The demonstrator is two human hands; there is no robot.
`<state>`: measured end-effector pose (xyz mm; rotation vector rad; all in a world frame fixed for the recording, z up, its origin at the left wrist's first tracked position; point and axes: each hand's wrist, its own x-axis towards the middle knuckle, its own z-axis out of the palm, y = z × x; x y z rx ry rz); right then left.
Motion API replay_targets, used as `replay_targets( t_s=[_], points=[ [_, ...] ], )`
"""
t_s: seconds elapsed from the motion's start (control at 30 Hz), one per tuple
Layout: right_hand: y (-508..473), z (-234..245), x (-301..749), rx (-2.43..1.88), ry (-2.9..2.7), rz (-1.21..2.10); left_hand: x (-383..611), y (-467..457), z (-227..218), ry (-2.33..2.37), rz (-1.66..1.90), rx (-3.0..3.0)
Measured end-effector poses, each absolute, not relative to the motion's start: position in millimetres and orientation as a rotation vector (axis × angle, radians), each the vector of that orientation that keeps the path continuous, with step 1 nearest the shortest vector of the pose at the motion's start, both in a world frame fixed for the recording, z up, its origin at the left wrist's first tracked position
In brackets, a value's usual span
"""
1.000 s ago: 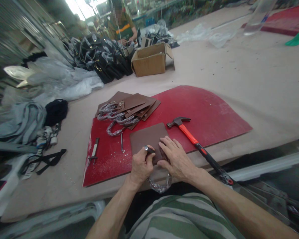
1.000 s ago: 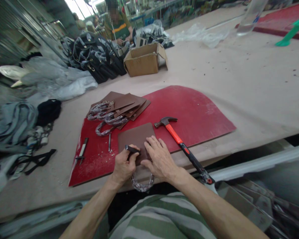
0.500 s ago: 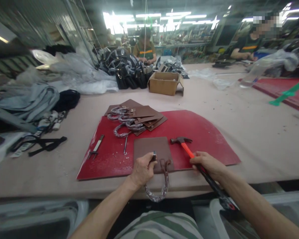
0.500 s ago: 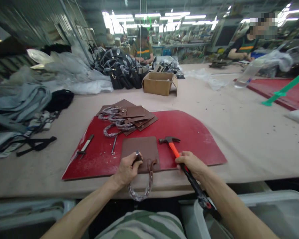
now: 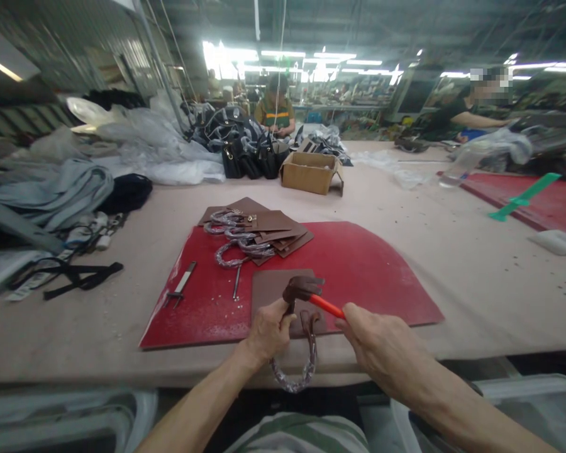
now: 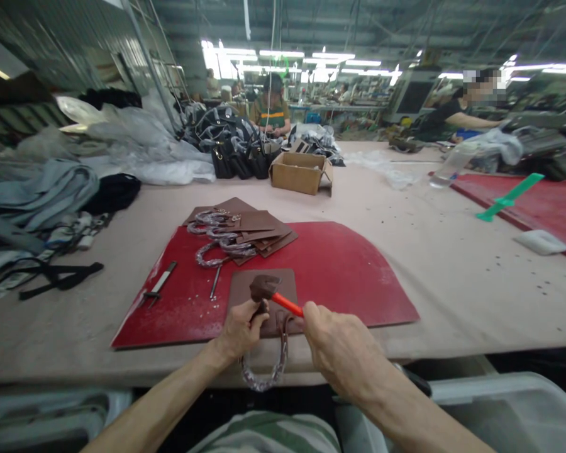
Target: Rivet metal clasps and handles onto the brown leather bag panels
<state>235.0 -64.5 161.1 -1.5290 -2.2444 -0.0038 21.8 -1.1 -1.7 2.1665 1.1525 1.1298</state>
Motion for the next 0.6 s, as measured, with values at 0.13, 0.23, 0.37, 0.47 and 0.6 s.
replay_targets(
  t_s=[0.13, 0.23, 0.37, 0.47, 0.6],
  points=[
    [-66, 169, 233, -1.516, -2.173, -0.124, 22, -1, 0, 1.144, 1.145, 2.184],
    [-70, 168, 232, -1.522, -1.99, -0.157, 21, -1, 2, 1.139, 1.143, 2.198],
    [-73, 155, 239, -1.656, -2.31, 0.101, 20, -2, 2, 1.129, 1.112, 2.18],
    [-66, 142, 254, -1.818, -2.188, 0.294, 20, -1, 2, 1.128, 1.118, 2.159],
    [-43, 108, 278, -1.975, -2.037, 0.438, 19, -1, 4, 1.123, 1.097, 2.167]
  ],
)
